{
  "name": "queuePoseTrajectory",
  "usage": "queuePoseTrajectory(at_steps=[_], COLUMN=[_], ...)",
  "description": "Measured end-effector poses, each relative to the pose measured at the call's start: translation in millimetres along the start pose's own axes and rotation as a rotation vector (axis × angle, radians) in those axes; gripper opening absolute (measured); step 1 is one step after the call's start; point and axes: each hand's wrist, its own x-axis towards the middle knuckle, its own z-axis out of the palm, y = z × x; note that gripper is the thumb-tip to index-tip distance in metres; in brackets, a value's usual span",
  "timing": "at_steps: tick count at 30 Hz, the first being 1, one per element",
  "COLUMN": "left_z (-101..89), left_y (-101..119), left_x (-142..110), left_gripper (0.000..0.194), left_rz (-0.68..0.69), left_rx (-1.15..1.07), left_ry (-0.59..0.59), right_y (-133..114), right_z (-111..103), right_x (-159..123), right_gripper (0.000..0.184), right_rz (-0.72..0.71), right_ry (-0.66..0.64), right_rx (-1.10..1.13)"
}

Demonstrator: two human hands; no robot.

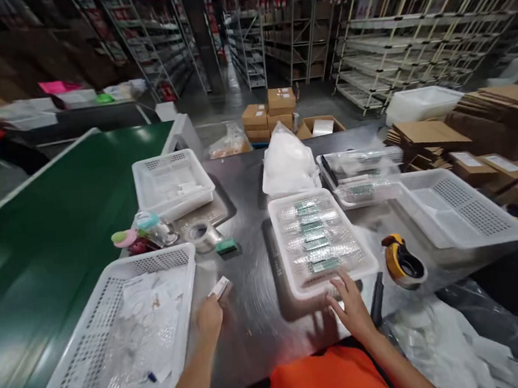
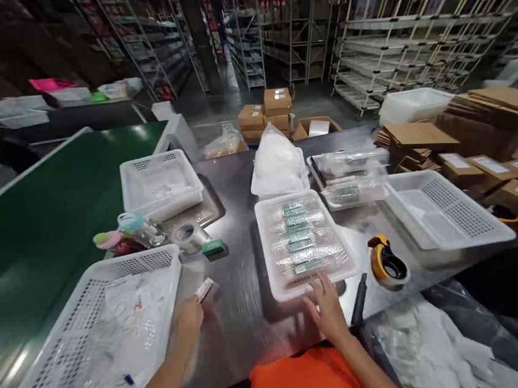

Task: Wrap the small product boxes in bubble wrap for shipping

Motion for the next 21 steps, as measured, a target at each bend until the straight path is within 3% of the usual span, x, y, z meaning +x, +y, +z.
queuePoseTrajectory(at_steps=[2,5,8,11,13,15,19,21], left_z=[-8.1,-23.9,-38.0,-41.1,-34.8,-22.9,5.8,15.9], left_y=[25,77,122,146,154,157,157,156], left_x=[-5,-21,-44,-65,-75,-80,-79,-77], left_gripper=[0.037,0.033,0.028,0.026,0.026,0.03,0.044,0.046], left_rz=[0.082,0.3,0.731,0.967,0.972,0.864,0.454,0.329], left_rx=[-0.053,-0.173,-0.389,-0.47,-0.509,-0.594,-0.744,-0.713], left_ry=[0.057,0.14,0.191,0.189,0.158,0.116,-0.026,-0.122], right_y=[-20,-50,-72,-78,-73,-63,-41,-37], right_z=[-5,-10,-18,-29,-34,-38,-41,-38], right_x=[-9,1,24,36,36,35,47,61], right_gripper=[0.042,0.055,0.074,0.064,0.051,0.043,0.037,0.033], right_rz=[0.118,0.434,0.735,0.756,0.681,0.612,0.529,0.458], right_ry=[0.003,-0.096,-0.266,-0.424,-0.488,-0.448,-0.075,0.01], right_rx=[0.167,0.559,1.009,1.126,0.998,0.842,0.463,0.235])
